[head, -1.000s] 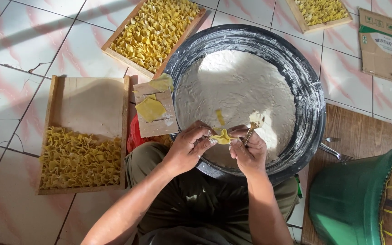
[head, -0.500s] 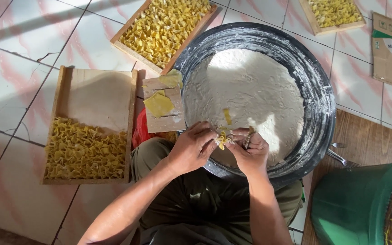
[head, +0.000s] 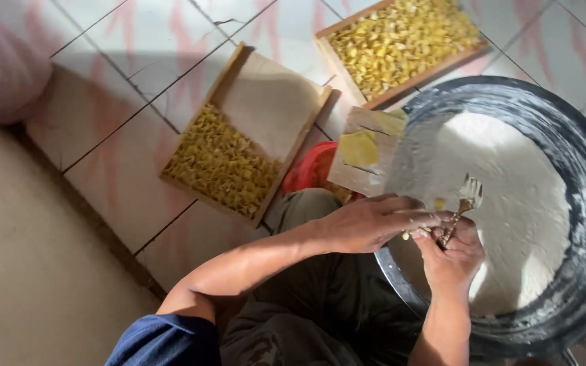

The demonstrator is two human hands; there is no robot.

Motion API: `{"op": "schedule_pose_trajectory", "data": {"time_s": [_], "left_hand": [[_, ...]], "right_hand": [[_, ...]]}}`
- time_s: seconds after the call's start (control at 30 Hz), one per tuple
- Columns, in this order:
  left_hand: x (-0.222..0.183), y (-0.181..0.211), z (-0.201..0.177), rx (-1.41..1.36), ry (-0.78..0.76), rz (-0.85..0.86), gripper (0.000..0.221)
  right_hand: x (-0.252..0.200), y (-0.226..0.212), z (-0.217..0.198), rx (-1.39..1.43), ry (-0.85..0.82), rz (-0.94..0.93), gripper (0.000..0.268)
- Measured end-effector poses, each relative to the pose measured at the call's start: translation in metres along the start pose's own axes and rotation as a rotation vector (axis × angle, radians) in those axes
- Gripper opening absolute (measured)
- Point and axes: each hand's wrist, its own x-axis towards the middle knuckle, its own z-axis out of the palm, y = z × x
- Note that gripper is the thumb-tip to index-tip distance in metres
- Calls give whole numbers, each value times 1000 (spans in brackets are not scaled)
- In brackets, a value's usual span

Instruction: The person scoops a white filling from a large metal bowl using a fork and places it onto square yellow dough sheets. They fold the dough over the filling to form small dumplings and place them into a wooden tray. The process is repeated continuously.

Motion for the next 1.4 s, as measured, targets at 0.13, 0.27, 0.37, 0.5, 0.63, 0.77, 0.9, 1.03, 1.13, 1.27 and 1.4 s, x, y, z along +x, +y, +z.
{"op": "schedule_pose_trajectory", "data": {"time_s": [0.13, 0.27, 0.37, 0.5, 0.63, 0.77, 0.9, 1.03, 1.13, 1.27, 1.4], "left_hand": [[-14, -24, -8, 82, -24, 73, 38], [-23, -41, -21, 217, -4, 155, 20], [-33, -59, -37, 280, -38, 130, 11], [-72, -104, -54, 298, -45, -35, 5], [-108, -164, -118, 480, -45, -175, 20], [-177, -261, -146, 553, -9, -580, 5], [-238, -319, -126, 440, -39, -910, 6], [-261, -334, -115, 485, -151, -907, 7], [-289, -353, -107, 732, -273, -823, 13], [-313, -357, -114, 816, -385, -888, 12], [-290, -331, -127, 968, -521, -827, 13]], "right_hand": [[13, -11, 31, 54, -35, -53, 52], [23, -11, 57, 116, -92, 22, 46], [27, -15, 79, 211, -110, 59, 39], [36, -2, 94, 155, -73, 9, 35], [28, 36, 101, 1, 18, -116, 35], [20, 38, 110, -316, 181, -277, 26], [21, 27, 115, -523, 175, -415, 22], [22, 31, 115, -528, 154, -437, 25], [24, 30, 115, -520, 150, -426, 26], [25, 27, 117, -498, 144, -424, 25], [27, 23, 117, -500, 125, -447, 25]]}}
